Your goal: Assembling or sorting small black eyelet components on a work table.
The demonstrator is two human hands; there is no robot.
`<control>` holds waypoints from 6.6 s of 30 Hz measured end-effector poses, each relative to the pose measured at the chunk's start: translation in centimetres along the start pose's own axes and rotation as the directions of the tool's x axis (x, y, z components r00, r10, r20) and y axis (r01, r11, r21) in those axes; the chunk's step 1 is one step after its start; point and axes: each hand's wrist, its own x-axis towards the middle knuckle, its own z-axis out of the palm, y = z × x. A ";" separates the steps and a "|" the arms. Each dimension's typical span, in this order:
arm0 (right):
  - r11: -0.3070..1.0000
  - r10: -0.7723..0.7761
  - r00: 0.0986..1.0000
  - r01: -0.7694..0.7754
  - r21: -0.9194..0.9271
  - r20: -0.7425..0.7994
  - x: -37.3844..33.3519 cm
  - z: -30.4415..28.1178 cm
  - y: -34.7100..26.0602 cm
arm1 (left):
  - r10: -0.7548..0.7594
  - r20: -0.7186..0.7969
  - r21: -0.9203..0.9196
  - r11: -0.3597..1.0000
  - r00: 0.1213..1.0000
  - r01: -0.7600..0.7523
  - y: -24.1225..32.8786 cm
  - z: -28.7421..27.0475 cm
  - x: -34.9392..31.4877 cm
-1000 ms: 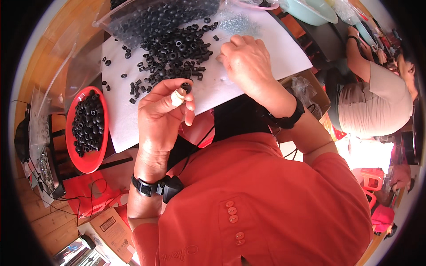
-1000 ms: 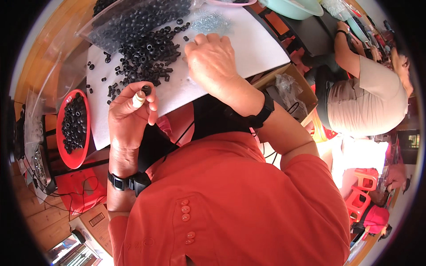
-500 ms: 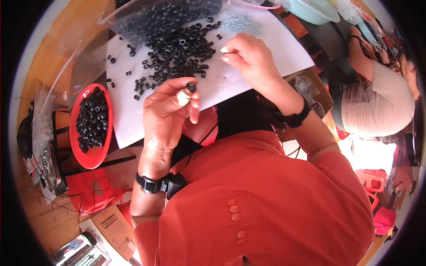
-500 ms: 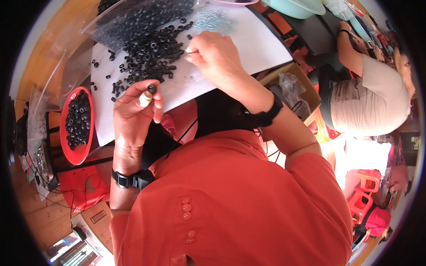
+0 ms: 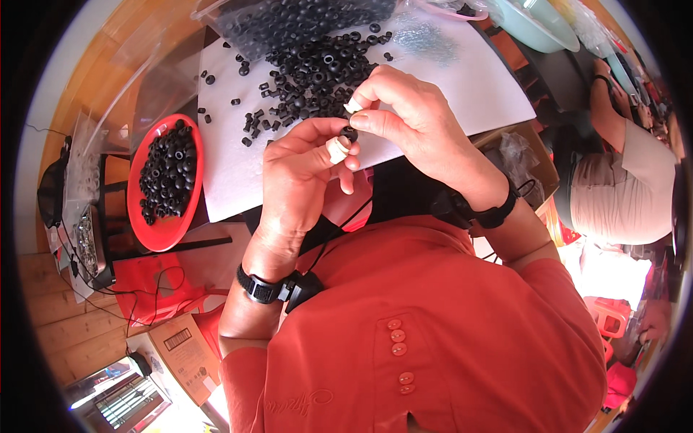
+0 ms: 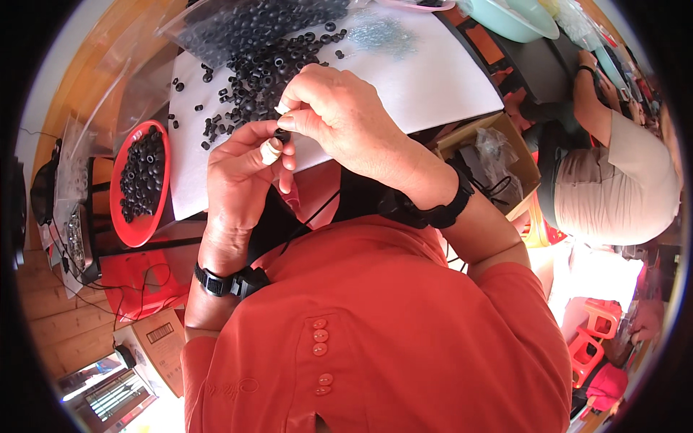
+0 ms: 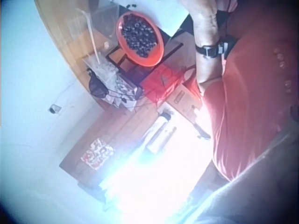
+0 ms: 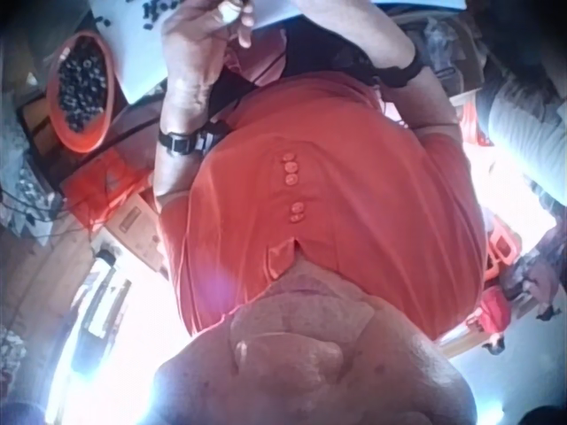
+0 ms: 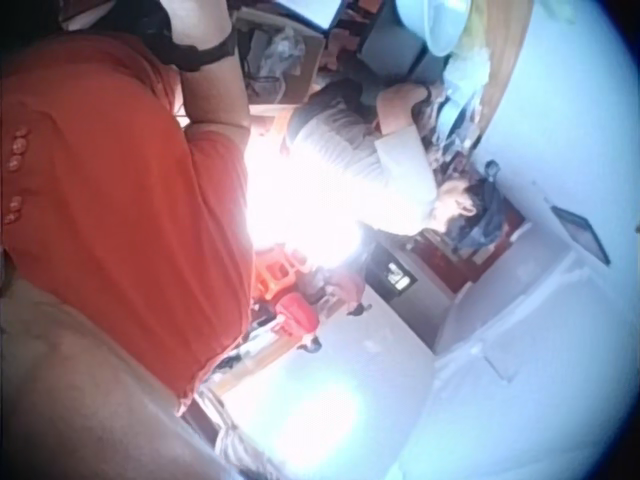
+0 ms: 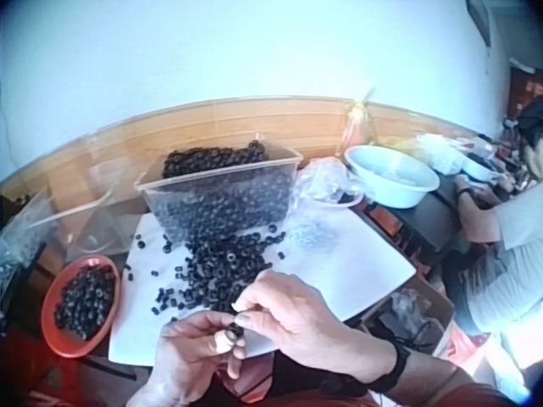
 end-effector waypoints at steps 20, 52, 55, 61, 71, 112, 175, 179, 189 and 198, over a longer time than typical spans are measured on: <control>0.961 -0.158 0.987 0.159 -0.224 0.021 -1.0 0.5 -0.6 | 0.026 -0.084 -0.010 1.000 0.996 -0.027 -0.5 0.5 -0.4; 0.970 -0.077 0.997 0.073 -0.231 -0.009 -1.3 2.0 -1.2 | 0.107 -0.181 -0.004 0.994 0.978 -0.109 -1.5 1.2 -0.7; 0.892 -0.190 0.982 0.166 -0.420 -0.015 -1.5 2.0 -1.9 | 0.105 -0.169 0.019 0.995 0.980 -0.103 -1.5 1.1 -0.7; 0.904 -0.174 0.983 0.184 -0.386 0.062 -1.7 1.4 -2.2 | 0.083 -0.132 0.031 0.996 0.988 -0.080 -0.8 1.1 -0.7; 0.896 -0.198 0.971 0.126 -0.427 -0.131 -2.6 3.9 -0.4 | 0.049 -0.174 -0.002 0.999 0.984 -0.050 -0.4 1.6 -0.5; 0.993 0.109 0.970 -0.117 -0.026 -0.215 -1.5 -2.8 3.4 | 0.621 0.060 0.992 0.054 0.781 -0.118 9.4 -7.1 2.4; 0.829 -0.069 0.998 0.063 -0.556 0.011 -2.3 -1.5 3.4 | 0.319 0.423 0.904 -0.203 0.848 -0.375 5.9 -0.5 4.4; 0.870 -0.039 0.999 0.048 -0.491 0.028 -0.5 -1.4 2.8 | 0.245 0.503 0.856 -0.275 0.829 -0.438 3.4 -1.9 0.8; 0.789 0.118 0.908 0.160 -0.593 0.401 7.8 2.6 2.8 | 0.429 0.508 0.846 -0.410 0.747 -0.340 2.7 -4.7 1.1; 0.673 0.137 0.849 0.298 -0.677 0.510 9.3 3.7 2.6 | 0.414 0.535 0.842 -0.336 0.737 -0.423 2.9 -4.8 0.1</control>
